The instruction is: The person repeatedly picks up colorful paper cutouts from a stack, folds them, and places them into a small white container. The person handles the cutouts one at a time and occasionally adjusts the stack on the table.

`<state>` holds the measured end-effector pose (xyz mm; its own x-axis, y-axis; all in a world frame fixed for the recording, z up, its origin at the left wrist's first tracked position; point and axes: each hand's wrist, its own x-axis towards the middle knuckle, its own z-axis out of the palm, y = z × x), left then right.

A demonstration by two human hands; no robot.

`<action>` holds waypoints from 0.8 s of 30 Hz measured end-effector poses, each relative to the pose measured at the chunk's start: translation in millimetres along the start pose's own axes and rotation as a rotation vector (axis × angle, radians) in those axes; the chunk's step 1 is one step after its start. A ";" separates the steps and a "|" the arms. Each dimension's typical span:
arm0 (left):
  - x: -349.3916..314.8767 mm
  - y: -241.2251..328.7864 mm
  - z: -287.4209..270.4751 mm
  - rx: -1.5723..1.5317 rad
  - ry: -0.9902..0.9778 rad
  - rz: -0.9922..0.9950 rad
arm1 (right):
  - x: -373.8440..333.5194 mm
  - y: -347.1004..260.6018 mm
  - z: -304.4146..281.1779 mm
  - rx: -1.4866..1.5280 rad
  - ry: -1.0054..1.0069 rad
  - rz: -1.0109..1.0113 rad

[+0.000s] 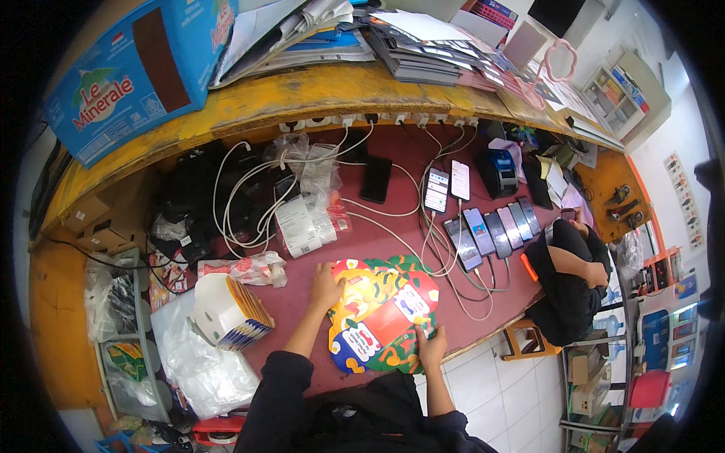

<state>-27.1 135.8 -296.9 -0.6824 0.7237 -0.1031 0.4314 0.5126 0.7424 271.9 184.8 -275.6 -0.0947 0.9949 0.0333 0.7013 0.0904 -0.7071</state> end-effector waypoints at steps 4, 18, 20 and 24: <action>-11.3 -10.3 -1.7 -0.170 -0.027 0.125 | -2.5 -16.3 -0.9 0.209 -0.083 0.008; -45.0 -28.5 -28.5 -0.268 -0.167 -0.044 | 127.1 -97.5 45.9 -0.215 -0.611 -0.701; -58.0 -26.3 -23.0 -0.213 -0.106 -0.112 | 139.3 -97.8 64.2 -0.215 -0.642 -0.732; -80.9 -22.2 -15.8 -0.201 -0.057 -0.229 | 155.8 -76.6 80.8 -0.150 -0.333 -0.571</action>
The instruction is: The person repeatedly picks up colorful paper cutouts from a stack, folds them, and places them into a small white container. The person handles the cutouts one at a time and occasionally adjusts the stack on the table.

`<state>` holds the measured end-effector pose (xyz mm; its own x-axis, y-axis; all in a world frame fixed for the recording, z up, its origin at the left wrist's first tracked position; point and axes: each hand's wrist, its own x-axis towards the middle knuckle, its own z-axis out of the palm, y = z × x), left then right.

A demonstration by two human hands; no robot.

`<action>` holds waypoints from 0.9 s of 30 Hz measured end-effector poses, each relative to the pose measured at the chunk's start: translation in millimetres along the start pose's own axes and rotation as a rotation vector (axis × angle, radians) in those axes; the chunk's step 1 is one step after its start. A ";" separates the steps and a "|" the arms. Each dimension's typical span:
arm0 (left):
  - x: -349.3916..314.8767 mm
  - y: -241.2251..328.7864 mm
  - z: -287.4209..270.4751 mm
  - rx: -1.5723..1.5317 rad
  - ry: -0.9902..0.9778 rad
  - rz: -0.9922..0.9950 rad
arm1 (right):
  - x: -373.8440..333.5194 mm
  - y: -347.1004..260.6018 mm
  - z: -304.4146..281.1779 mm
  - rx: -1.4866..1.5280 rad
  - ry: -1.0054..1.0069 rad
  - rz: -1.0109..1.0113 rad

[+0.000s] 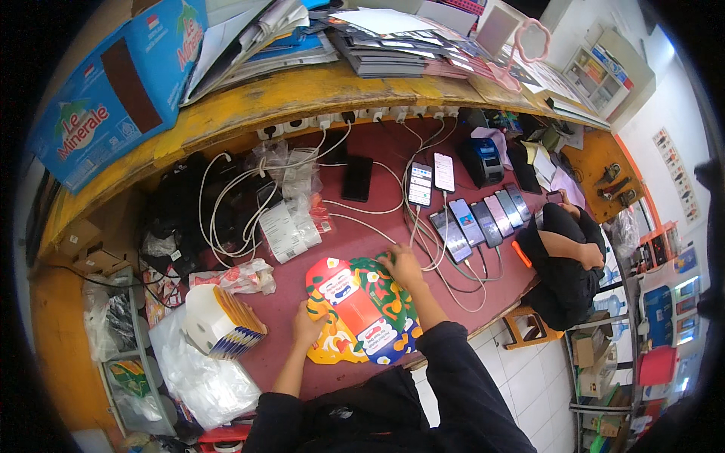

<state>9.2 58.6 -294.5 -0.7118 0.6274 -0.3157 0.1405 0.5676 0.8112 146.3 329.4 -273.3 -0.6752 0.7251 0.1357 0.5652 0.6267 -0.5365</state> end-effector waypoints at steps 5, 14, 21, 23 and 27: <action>-8.7 4.0 8.1 0.054 0.102 0.052 | -13.1 54.3 -20.3 -0.013 0.131 0.168; -8.9 13.1 21.0 0.099 0.159 0.059 | -23.7 81.3 -19.5 0.266 -0.056 0.318; -11.5 15.8 21.1 0.084 0.179 0.080 | -30.5 61.1 -29.0 0.113 0.014 0.172; -12.5 17.1 21.0 0.088 0.179 0.080 | -35.4 52.2 -31.7 0.109 0.069 0.142; -15.2 19.1 20.0 0.112 0.179 0.073 | -44.0 39.6 -40.7 0.190 0.120 0.214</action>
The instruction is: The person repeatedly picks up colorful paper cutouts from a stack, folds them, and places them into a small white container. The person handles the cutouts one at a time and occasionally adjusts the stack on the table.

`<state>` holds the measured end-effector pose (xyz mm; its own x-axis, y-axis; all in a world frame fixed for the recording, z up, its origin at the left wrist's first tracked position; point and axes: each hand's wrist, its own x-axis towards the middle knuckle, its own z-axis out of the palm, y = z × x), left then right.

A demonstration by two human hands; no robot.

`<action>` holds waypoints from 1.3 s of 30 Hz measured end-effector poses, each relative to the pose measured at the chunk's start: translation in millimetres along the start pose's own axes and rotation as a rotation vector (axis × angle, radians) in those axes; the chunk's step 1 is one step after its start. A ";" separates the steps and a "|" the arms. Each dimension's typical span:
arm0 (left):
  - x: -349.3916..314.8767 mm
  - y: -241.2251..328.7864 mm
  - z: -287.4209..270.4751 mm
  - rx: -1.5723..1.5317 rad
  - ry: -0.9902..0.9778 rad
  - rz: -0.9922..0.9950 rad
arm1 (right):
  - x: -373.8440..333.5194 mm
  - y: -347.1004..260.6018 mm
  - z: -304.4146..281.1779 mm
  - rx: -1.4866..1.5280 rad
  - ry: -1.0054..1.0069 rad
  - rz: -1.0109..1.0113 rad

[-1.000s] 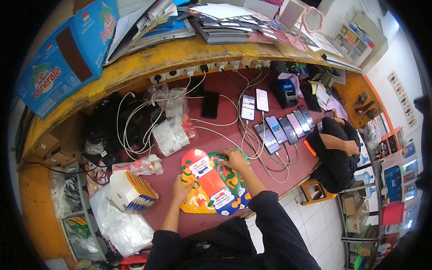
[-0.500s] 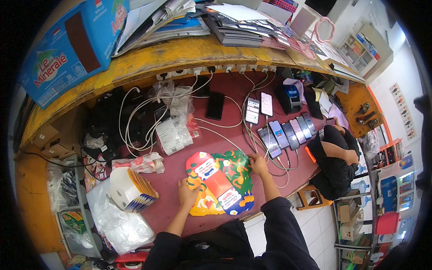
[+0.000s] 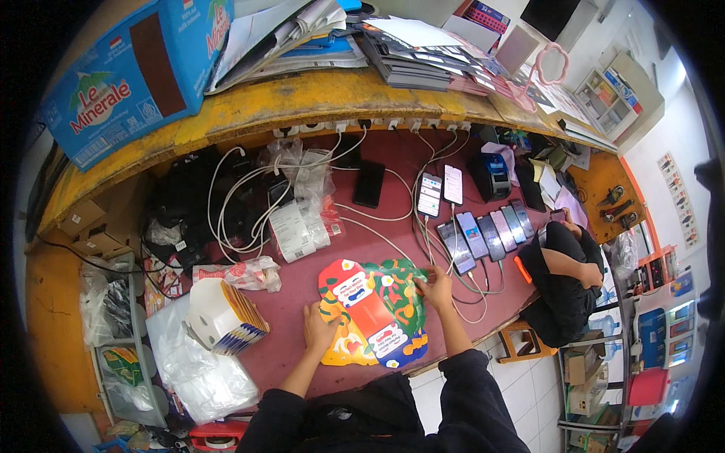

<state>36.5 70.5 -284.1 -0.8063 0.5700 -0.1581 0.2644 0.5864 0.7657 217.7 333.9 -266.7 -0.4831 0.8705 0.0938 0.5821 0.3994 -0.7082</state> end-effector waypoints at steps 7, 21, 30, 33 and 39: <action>0.2 -0.2 1.8 -0.022 -0.003 -0.005 | -7.4 -12.2 -7.8 -0.029 -0.002 0.027; -0.5 -12.8 4.5 -0.041 -0.011 0.068 | -20.2 -43.4 -36.0 -0.156 -0.072 -0.174; -1.4 -12.8 10.3 -0.018 0.045 0.085 | -16.6 -25.8 -14.6 -0.315 -0.104 -0.180; -3.2 -11.8 11.6 -0.058 0.037 0.020 | -19.0 -28.6 -10.6 -0.331 -0.085 -0.176; -6.7 -4.2 9.9 -0.075 0.059 0.036 | -17.3 -33.4 -6.3 -0.382 -0.071 -0.178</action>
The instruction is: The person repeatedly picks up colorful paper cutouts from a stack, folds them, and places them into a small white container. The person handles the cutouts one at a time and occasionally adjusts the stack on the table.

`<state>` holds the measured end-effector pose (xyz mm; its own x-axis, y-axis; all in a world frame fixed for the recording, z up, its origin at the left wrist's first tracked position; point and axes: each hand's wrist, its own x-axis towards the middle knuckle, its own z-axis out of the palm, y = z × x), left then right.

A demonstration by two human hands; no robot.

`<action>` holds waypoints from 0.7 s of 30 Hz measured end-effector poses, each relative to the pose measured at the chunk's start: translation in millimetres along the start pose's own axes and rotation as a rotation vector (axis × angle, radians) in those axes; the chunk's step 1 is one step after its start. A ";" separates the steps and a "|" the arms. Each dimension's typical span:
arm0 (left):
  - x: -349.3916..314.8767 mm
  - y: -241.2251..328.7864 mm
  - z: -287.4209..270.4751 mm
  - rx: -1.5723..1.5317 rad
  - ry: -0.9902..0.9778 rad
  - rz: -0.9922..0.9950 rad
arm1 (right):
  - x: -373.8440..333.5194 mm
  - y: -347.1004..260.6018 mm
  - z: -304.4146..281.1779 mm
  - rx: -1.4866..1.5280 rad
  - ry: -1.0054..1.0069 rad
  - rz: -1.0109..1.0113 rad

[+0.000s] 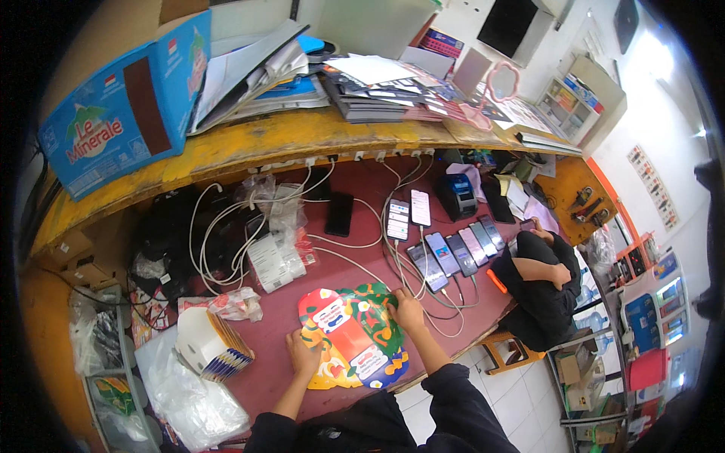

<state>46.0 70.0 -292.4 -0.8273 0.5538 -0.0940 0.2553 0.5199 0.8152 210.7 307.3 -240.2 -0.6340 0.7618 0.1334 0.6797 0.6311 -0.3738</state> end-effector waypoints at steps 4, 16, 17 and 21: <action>0.4 -1.5 -0.8 -0.033 0.010 0.052 | 0.6 0.9 0.4 -0.089 0.095 -0.147; 12.5 17.1 -30.7 -0.508 -0.142 0.005 | 1.0 -20.6 -104.2 0.751 -0.258 0.083; 15.7 25.4 -41.6 -0.601 -0.122 0.190 | -4.9 -20.7 -115.4 0.834 -0.194 -0.005; 29.7 56.9 -72.6 -0.616 -0.194 0.422 | -32.1 -19.2 -132.7 0.883 -0.067 -0.061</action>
<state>-0.3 68.8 -207.3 -0.6049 0.7581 0.2437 0.1581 -0.1856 0.9698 266.9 290.1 -115.6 -0.6991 0.7026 0.1328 0.1287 0.3063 -0.9432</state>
